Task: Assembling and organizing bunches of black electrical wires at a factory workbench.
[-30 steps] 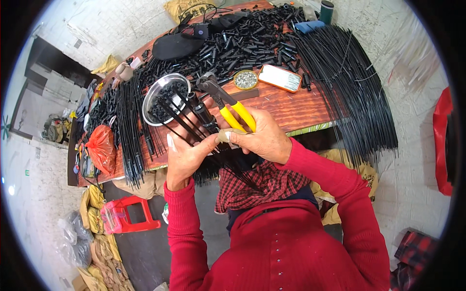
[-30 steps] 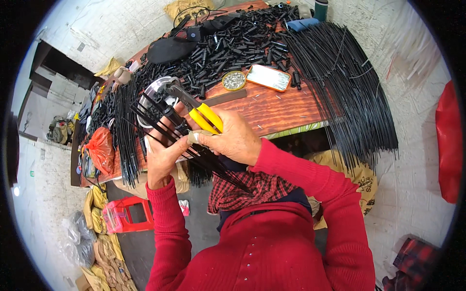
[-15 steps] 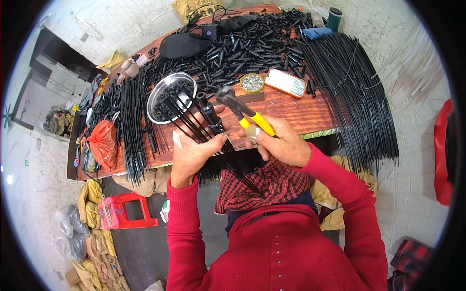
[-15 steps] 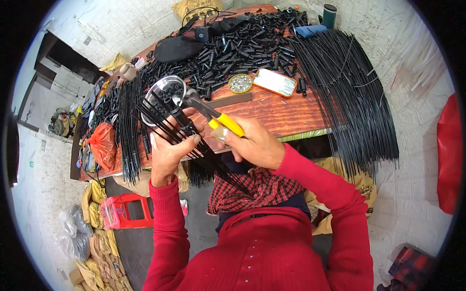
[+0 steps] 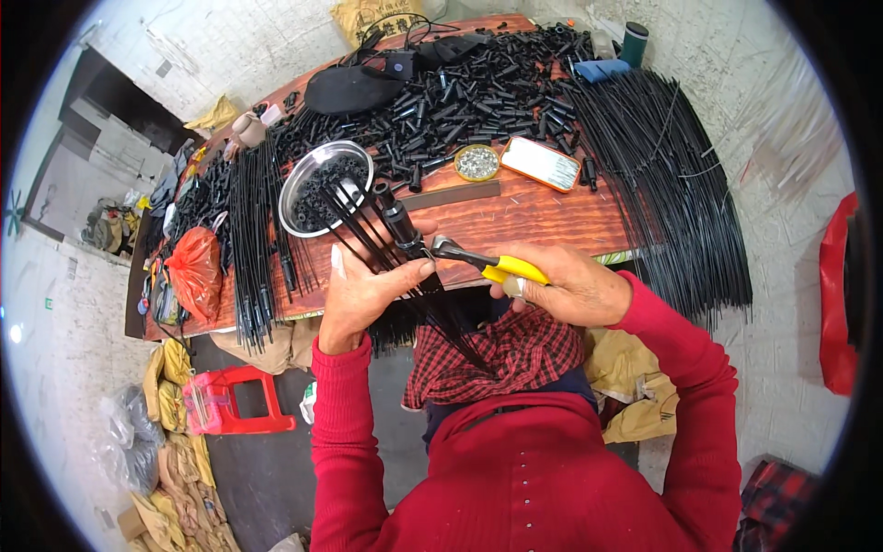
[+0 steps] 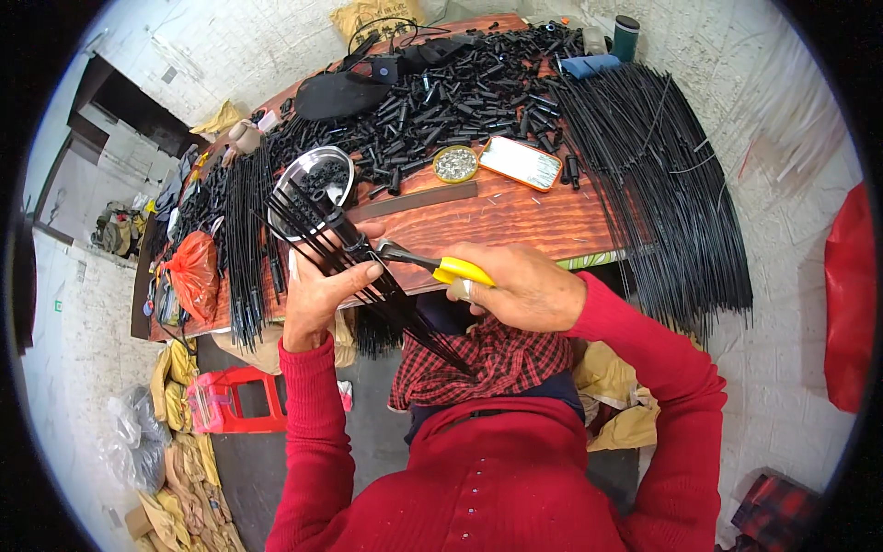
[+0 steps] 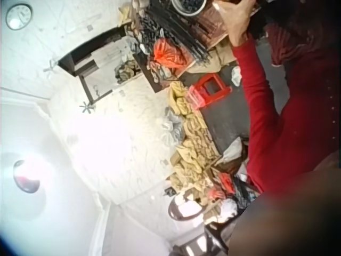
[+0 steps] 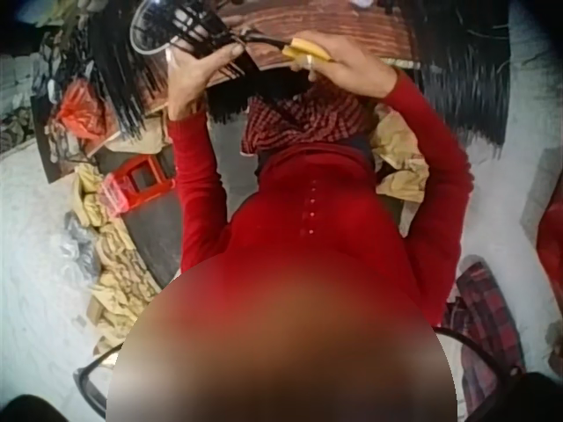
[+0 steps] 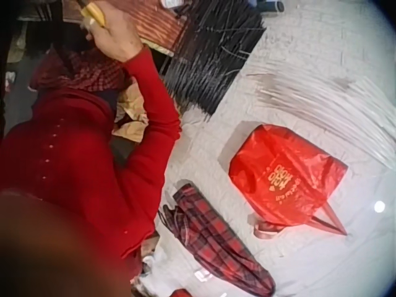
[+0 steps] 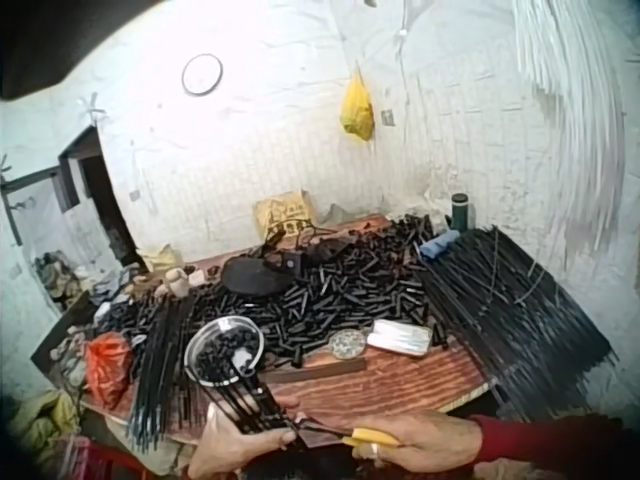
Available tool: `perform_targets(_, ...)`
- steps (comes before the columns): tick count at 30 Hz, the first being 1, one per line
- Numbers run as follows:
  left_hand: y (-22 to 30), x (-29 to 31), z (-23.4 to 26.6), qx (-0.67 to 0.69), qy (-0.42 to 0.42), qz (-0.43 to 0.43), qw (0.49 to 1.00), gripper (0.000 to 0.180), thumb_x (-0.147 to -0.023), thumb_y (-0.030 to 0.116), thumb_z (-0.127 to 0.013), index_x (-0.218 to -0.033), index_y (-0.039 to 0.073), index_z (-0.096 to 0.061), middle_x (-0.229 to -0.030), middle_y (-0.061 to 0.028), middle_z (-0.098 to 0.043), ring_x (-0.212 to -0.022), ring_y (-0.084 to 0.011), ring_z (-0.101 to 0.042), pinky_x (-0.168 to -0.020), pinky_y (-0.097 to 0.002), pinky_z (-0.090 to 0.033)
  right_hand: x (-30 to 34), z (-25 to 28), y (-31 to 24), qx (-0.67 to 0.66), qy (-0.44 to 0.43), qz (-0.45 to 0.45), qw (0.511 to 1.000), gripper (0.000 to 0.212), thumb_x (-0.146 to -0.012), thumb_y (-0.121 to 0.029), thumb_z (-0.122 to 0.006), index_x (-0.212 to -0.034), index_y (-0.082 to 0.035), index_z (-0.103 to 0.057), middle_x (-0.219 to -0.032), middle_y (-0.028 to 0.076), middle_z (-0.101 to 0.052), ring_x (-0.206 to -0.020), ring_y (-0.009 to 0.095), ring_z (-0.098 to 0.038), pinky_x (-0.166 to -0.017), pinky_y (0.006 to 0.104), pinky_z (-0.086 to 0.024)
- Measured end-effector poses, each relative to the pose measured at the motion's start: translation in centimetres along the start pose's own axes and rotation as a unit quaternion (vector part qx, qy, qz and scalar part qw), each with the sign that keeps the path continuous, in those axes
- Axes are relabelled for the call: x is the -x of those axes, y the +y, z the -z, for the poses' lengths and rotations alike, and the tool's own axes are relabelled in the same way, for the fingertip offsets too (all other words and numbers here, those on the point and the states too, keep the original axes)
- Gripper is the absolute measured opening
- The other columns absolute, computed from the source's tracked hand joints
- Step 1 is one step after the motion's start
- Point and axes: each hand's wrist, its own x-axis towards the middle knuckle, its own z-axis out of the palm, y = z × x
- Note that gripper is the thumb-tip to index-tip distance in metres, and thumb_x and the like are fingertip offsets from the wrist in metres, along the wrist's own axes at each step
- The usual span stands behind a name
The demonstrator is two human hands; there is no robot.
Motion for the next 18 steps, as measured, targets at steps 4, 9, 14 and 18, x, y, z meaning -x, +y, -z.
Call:
perform_targets(4, -0.3, 0.0, -0.2, 0.026, -0.005, 0.020, 0.999, 0.036, -0.073, 0.011, -0.081, -0.105, 0.000, -0.070, -0.088, -0.0038, -0.069, -0.079, -0.0099, -0.062, -0.075, -0.0270, -0.051, -0.5, 0.9, 0.1, 0.093, -0.003, 0.067, 0.993, 0.024, -0.091, -0.008, -0.056, -0.114, -0.006, -0.053, -0.086, 0.014, -0.064, -0.077, 0.032, -0.065, -0.068, 0.0422, -0.049)
perform_targets(9, -0.8, -0.5, -0.3, 0.033, -0.002, 0.011, 0.999, 0.034, -0.071, 0.006, -0.081, -0.102, -0.001, -0.069, -0.086, -0.0045, -0.068, -0.075, -0.0125, -0.063, -0.071, -0.0270, -0.052, -0.4, 1.6, -0.5, 0.237, 0.018, 0.097, 0.966, 0.019, -0.088, -0.008, -0.056, -0.107, -0.007, -0.056, -0.089, 0.017, -0.063, -0.085, 0.039, -0.062, -0.071, 0.0448, -0.047)
perform_targets(14, -0.3, -0.6, -0.6, 0.054, 0.000, 0.021, 0.998, 0.034, -0.070, 0.006, -0.080, -0.102, -0.002, -0.069, -0.085, -0.0038, -0.067, -0.075, -0.0121, -0.062, -0.072, -0.0266, -0.050, -0.8, 2.2, -1.0, 0.200, -0.025, 0.094, 0.975, 0.020, -0.087, -0.007, -0.056, -0.106, -0.006, -0.057, -0.090, 0.018, -0.063, -0.086, 0.040, -0.061, -0.070, 0.0458, -0.046)
perform_targets(18, -0.8, -0.8, -0.4, 0.028, -0.008, 0.001, 1.000, 0.031, -0.070, 0.006, -0.081, -0.098, -0.002, -0.070, -0.086, -0.0053, -0.070, -0.078, -0.0113, -0.063, -0.075, -0.0280, -0.052, -0.6, 2.3, -1.1, 0.204, -0.035, 0.072, 0.976, 0.022, -0.086, -0.005, -0.055, -0.107, -0.005, -0.057, -0.093, 0.019, -0.064, -0.089, 0.040, -0.062, -0.072, 0.0460, -0.047)
